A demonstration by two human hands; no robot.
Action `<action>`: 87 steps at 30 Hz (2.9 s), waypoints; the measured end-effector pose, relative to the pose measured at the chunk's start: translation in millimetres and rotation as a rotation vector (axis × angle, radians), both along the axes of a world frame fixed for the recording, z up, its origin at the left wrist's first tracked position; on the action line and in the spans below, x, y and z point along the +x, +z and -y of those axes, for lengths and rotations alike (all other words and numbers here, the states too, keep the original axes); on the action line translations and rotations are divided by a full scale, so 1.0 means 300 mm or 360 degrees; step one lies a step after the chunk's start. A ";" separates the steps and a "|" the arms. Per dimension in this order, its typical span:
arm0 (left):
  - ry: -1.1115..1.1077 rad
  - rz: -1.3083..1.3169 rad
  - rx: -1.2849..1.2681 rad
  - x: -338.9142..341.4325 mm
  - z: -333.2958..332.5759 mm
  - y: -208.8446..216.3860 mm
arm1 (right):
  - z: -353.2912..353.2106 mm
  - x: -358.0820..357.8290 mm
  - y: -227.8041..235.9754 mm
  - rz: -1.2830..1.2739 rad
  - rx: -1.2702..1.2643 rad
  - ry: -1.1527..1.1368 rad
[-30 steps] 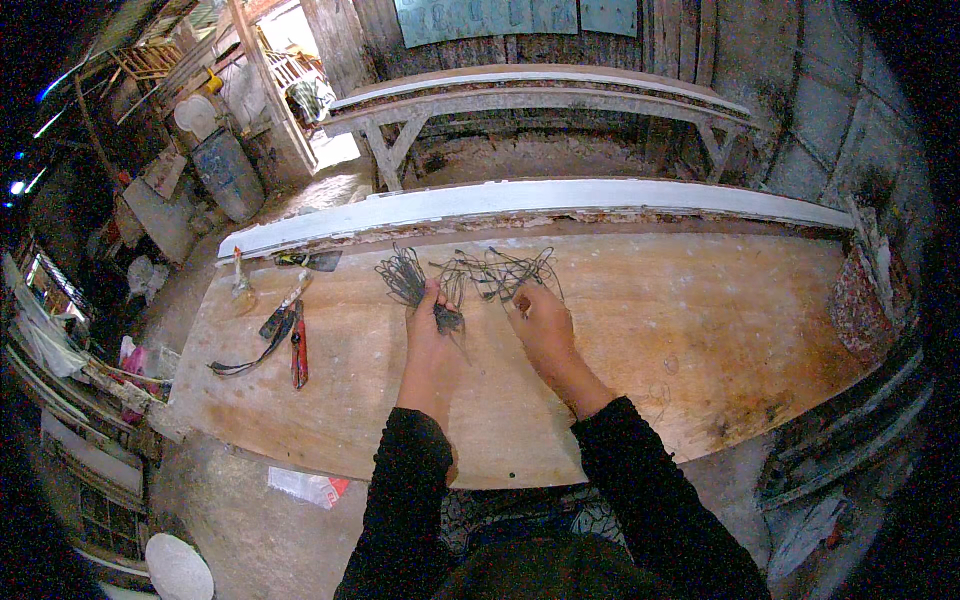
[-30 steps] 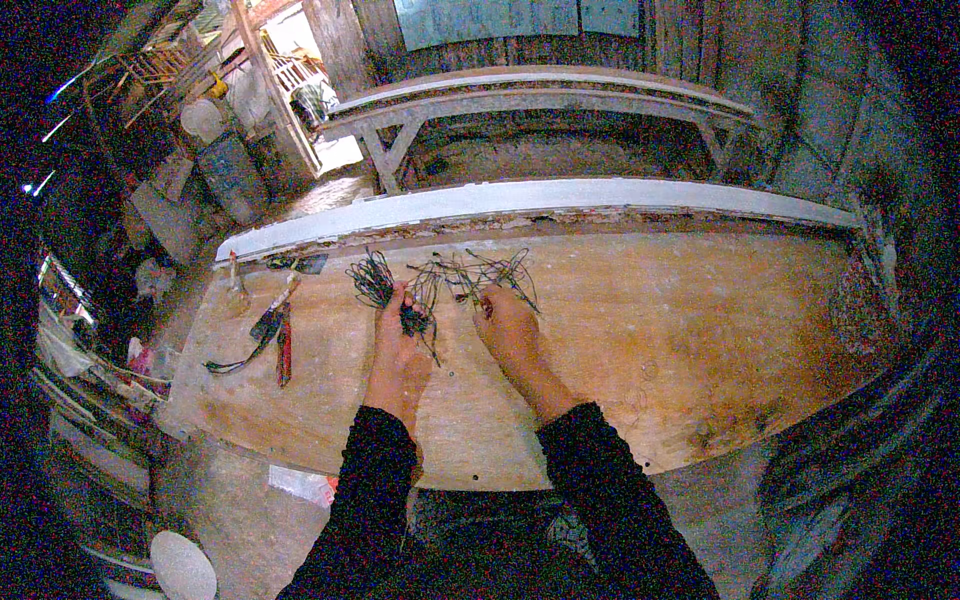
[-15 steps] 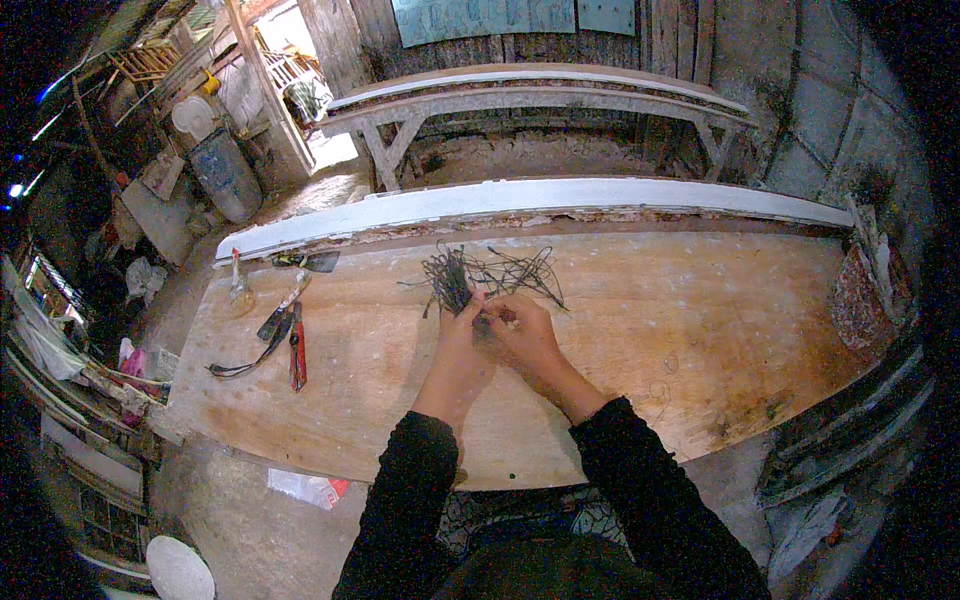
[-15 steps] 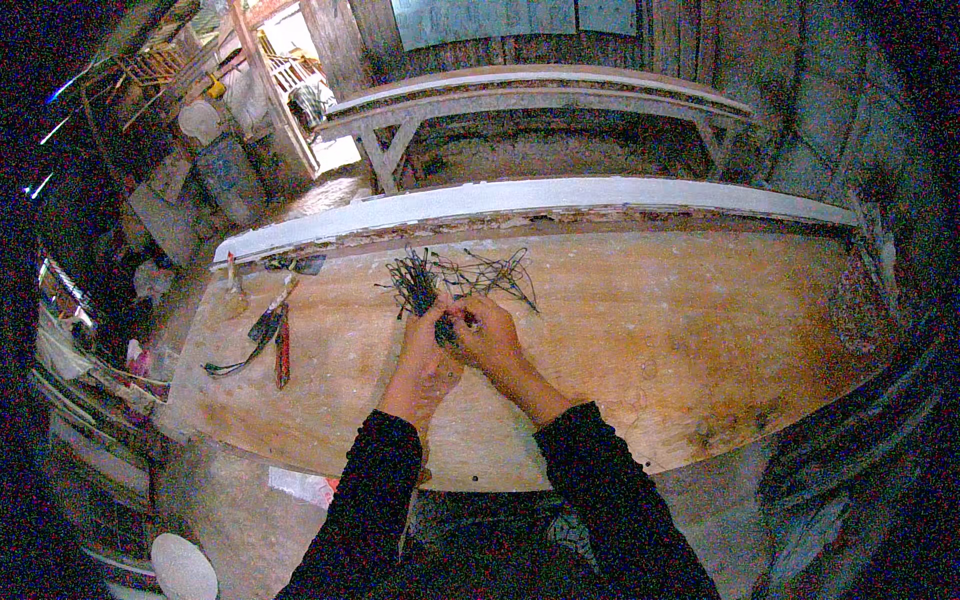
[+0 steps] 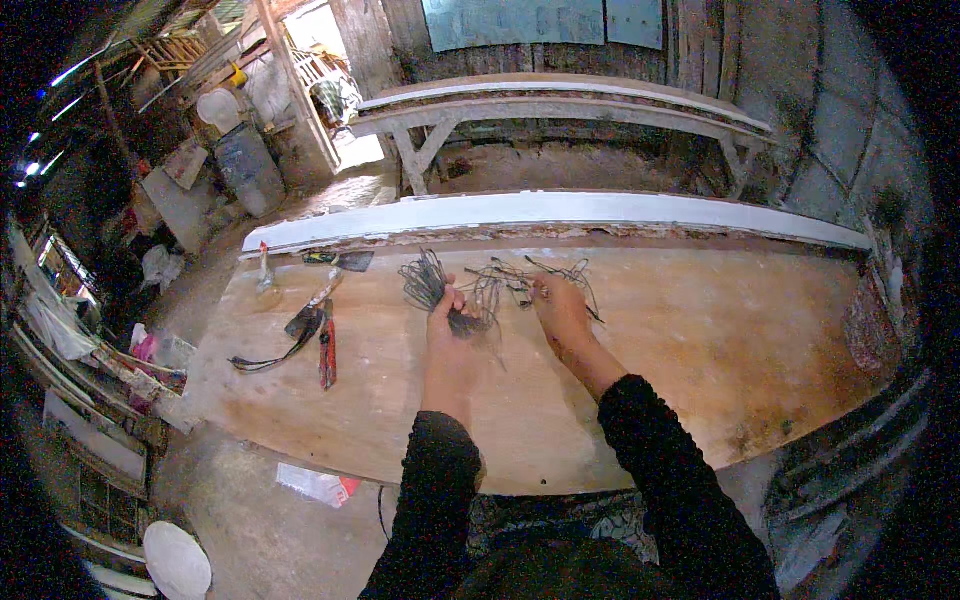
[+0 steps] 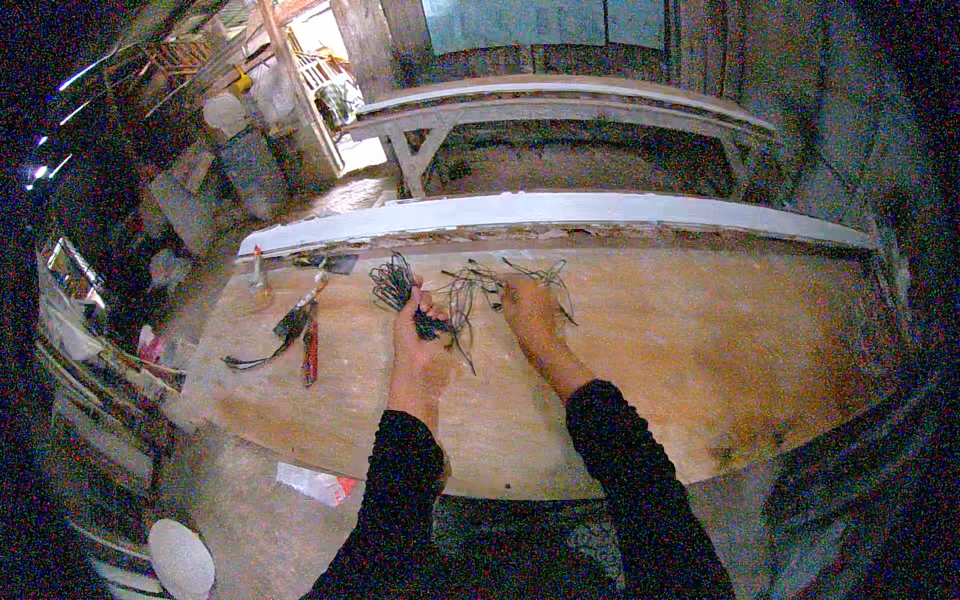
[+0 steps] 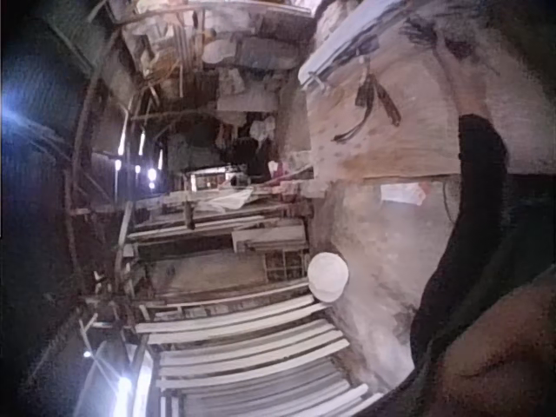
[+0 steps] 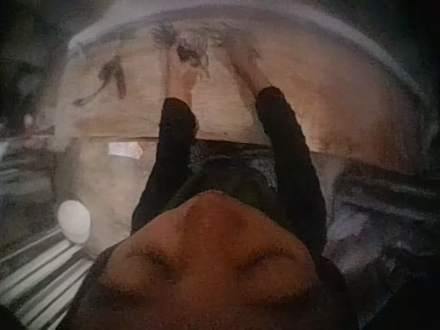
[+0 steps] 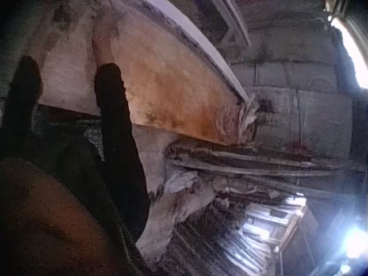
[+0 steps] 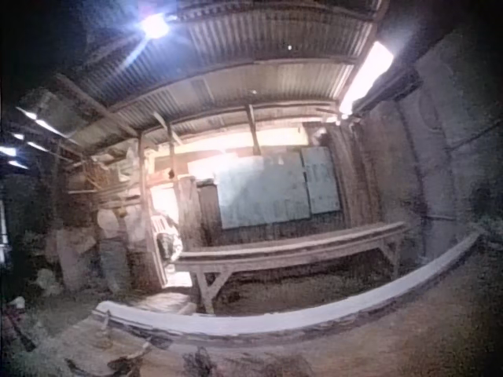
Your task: The person sorts a pile of black wires on a wooden workbench by hand, picking up individual wires, separating them, and placing them into a small bundle. The hands remain in view throughout, manipulating the wires without using any tools.
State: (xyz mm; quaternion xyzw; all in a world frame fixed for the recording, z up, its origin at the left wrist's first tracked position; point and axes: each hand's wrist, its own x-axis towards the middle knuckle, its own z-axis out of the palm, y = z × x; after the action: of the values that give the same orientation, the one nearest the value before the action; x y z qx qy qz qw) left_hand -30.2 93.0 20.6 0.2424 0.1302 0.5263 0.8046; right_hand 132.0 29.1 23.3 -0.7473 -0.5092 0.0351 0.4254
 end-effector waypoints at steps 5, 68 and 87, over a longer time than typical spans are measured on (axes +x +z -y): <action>-0.0101 0.0118 -0.0043 -0.010 0.000 0.005 | -0.142 0.031 -0.049 0.0232 0.0100 0.0002; -0.0184 -0.0636 0.0252 -0.047 0.059 0.122 | -0.133 -0.110 0.241 0.0992 0.0318 0.1050; -0.0078 -0.0378 0.0016 -0.094 -0.080 0.063 | -0.215 0.002 0.001 0.0530 -0.0588 0.0913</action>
State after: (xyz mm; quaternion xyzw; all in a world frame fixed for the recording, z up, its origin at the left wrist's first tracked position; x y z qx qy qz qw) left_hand -58.4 117.2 39.4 0.3103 0.2160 0.4748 0.7947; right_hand 132.5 93.6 23.5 -0.6339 -0.7451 0.1220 0.1677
